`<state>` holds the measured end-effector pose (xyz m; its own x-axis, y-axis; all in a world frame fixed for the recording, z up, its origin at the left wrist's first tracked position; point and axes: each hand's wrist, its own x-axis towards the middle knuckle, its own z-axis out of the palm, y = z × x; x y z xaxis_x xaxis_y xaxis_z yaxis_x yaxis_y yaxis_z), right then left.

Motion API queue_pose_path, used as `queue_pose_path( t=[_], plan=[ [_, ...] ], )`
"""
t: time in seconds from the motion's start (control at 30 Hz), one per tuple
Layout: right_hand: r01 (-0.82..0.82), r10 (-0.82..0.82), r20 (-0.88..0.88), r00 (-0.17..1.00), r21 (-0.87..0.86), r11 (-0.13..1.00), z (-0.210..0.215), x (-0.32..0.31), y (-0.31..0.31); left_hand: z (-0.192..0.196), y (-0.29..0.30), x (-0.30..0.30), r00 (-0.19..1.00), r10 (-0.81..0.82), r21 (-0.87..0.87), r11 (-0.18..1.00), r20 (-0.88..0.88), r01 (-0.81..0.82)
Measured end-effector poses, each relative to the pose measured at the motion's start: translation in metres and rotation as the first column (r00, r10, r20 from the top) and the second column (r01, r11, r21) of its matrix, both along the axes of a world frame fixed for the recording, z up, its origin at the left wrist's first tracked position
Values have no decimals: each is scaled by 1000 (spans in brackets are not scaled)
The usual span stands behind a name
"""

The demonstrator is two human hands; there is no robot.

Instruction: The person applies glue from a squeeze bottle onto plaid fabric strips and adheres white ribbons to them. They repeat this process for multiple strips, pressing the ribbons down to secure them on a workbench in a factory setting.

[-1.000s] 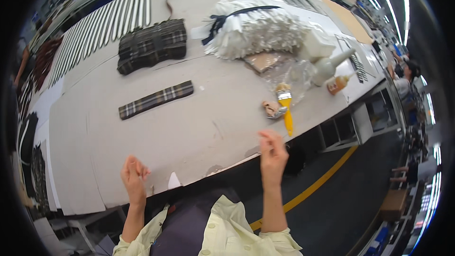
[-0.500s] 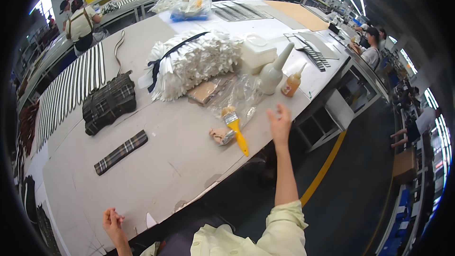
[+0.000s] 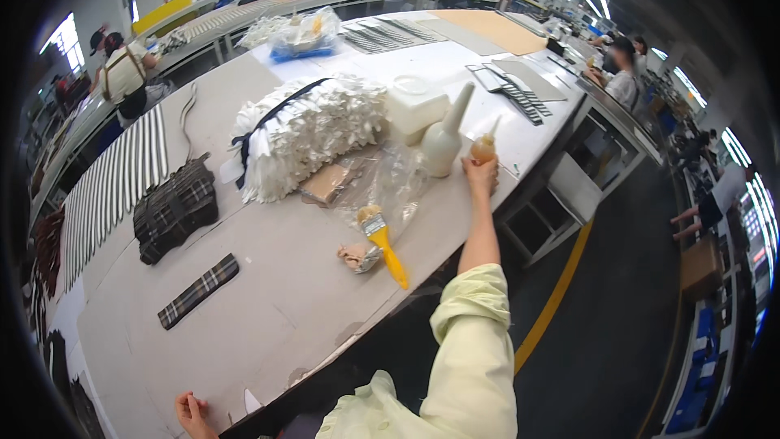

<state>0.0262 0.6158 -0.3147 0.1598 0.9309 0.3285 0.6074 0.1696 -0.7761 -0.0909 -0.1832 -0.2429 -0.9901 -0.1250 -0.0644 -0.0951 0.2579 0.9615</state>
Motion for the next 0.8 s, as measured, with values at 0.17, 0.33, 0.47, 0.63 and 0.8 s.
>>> queue_pose_path(
  t=[0.17, 0.33, 0.47, 0.63, 0.8],
  plan=[
    [-17, 28, -209, 978, 54, 998, 32, 45, 0, -11, 36, -18, 960, -279, 106, 956, 28, 275],
    [-298, 444, -712, 544, 332, 895, 63, 74, -114, 2, 66, -37, 891, -440, 88, 897, 112, 432],
    [-440, 460, -831, 313, 302, 845, 74, 128, -251, 23, 140, -30, 763, -640, 0, 766, 84, 643],
    [-731, 420, -818, 394, -2, 682, 60, 155, -387, -5, 247, -11, 363, -932, 209, 357, 11, 910],
    [-851, 345, -846, 407, -214, 480, 40, 150, -433, 6, 332, -9, 498, -859, 238, 512, 119, 826]
  ],
)
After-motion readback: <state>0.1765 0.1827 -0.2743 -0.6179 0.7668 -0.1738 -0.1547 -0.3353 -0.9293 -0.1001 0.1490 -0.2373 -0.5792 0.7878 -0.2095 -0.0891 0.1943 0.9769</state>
